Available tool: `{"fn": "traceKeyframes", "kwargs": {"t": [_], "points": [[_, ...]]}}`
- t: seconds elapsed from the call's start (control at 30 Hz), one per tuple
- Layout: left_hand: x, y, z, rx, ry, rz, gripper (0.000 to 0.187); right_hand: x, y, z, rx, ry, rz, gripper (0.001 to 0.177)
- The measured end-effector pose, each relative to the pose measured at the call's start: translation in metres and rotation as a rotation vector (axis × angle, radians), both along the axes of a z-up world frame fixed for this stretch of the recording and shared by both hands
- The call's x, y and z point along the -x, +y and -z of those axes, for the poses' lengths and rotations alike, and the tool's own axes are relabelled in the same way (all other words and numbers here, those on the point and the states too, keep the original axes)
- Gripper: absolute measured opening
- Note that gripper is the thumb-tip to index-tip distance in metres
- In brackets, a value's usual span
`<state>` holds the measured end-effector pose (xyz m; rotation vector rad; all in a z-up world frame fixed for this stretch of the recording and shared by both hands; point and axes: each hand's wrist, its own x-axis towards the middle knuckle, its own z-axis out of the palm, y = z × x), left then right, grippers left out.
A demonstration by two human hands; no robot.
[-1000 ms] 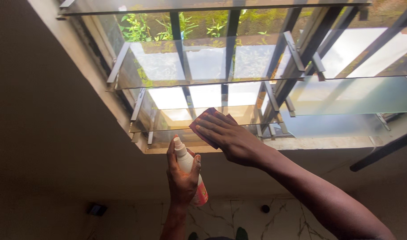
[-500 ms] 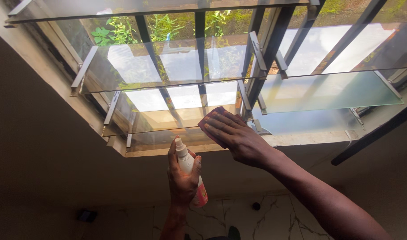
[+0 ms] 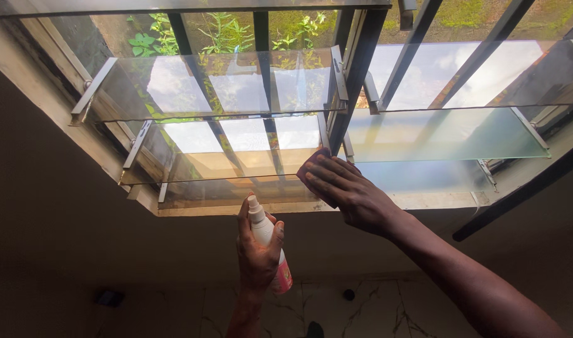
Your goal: The person cleans glass window slats by hand using a cloth and a spray bottle.
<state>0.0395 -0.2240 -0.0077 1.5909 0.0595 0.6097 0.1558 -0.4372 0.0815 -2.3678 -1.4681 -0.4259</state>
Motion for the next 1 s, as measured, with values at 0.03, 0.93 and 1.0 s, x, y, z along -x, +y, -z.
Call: {"fn": "traceKeyframes", "kwargs": {"t": [0.03, 0.93, 1.0], "points": [[0.001, -0.003, 0.0, 0.0, 0.001, -0.005, 0.075, 0.0, -0.003, 0.002, 0.0, 0.001, -0.005, 0.065], [0.031, 0.022, -0.01, -0.034, -0.033, -0.106, 0.075, 0.06, 0.064, 0.05, -1.899, 1.464, -0.039, 0.049], [0.033, 0.029, -0.008, 0.015, -0.005, -0.081, 0.076, 0.06, 0.069, 0.048, -1.915, 1.485, -0.061, 0.049]]}}
